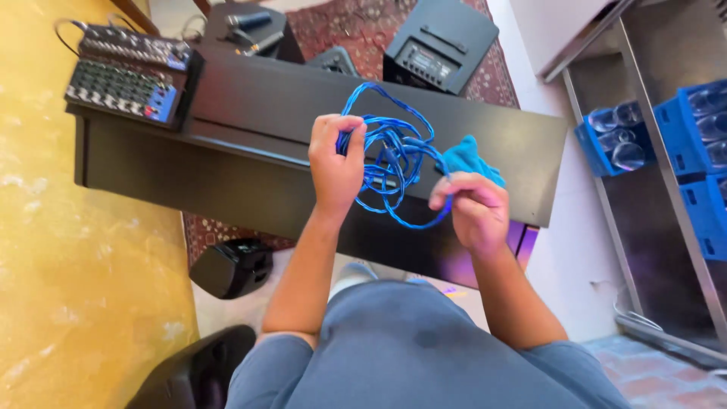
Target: Cleaning a microphone and coiling its cable using a cloth.
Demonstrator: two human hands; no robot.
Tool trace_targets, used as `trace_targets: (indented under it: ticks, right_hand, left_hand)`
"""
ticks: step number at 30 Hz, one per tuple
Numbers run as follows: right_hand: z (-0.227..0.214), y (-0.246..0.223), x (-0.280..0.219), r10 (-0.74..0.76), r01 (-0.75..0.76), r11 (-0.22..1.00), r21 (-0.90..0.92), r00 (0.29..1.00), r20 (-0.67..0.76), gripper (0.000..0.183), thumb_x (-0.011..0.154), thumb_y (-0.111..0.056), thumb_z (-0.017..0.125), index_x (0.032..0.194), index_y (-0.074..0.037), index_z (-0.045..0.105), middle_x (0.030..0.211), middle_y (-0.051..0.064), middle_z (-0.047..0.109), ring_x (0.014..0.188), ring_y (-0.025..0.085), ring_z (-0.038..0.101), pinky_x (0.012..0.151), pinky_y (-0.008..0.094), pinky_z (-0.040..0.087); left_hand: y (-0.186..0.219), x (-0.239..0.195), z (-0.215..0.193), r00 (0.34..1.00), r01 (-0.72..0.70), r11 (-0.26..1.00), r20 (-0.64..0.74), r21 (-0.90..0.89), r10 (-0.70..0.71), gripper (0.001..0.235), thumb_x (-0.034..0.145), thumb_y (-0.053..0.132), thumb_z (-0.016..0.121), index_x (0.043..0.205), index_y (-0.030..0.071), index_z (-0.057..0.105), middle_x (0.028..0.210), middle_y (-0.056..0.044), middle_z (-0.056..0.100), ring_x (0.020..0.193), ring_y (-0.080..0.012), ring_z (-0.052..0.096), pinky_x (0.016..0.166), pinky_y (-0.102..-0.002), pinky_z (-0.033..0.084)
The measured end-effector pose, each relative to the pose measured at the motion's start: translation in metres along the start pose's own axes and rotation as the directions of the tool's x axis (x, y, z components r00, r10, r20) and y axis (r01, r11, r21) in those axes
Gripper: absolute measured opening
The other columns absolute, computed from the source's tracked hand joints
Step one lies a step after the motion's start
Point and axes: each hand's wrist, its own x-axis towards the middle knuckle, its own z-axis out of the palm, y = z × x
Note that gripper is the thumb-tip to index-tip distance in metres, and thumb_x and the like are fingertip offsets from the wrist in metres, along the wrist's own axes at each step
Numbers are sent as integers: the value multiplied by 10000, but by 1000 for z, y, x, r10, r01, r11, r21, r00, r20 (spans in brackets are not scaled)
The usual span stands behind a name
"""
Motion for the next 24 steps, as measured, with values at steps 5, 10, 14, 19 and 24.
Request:
trace_targets:
  ticks: [5, 10, 14, 19, 24]
  right_hand:
    - [-5, 5, 14, -28, -3, 976, -216, 990, -141, 139, 961, 5, 588, 1083, -34, 644, 951, 75, 633, 857, 166, 622, 780, 338, 513]
    - [32, 29, 43, 85, -242, 452, -859, 970, -228, 151, 928, -49, 678, 1071, -8, 707, 779, 92, 579, 706, 188, 552, 663, 367, 466]
    - [87, 63, 75, 41, -85, 125, -988, 996, -81, 215, 878, -46, 758, 1091, -36, 734, 846, 136, 600, 850, 262, 591, 727, 394, 493]
    - [124, 115, 100, -86, -129, 351, -927, 982, -169, 306, 920, -13, 716, 1204, -1, 606, 1112, 150, 627, 984, 219, 655, 800, 351, 546]
    - [111, 142, 89, -135, -273, 520, -810, 910, -393, 305, 974, 42, 691, 1241, -31, 563, 968, 84, 635, 832, 130, 620, 687, 284, 541]
  left_hand:
    - [-29, 8, -15, 951, 309, 918, 55, -249, -305, 45, 976, -17, 653, 975, 26, 662, 1028, -37, 541, 681, -109, 558, 607, -255, 457]
    - [-59, 40, -39, 990, -32, 980, 131, -198, 58, 61, 1021, -51, 650, 993, 3, 657, 1045, -33, 532, 914, -129, 555, 805, -259, 455]
    - [-77, 70, -63, 937, 219, 830, 348, -512, -33, 60, 1041, -6, 648, 991, 24, 664, 1049, -9, 506, 781, -55, 514, 661, -195, 426]
    - [-96, 86, -81, 910, 152, 798, 398, -584, 118, 50, 1041, -11, 670, 1007, 26, 669, 1066, -7, 498, 902, -85, 512, 770, -226, 450]
    - [-111, 101, -85, 927, -8, 907, 336, -422, 165, 82, 1010, -35, 686, 1012, 47, 690, 1016, -34, 535, 890, -133, 562, 776, -259, 477]
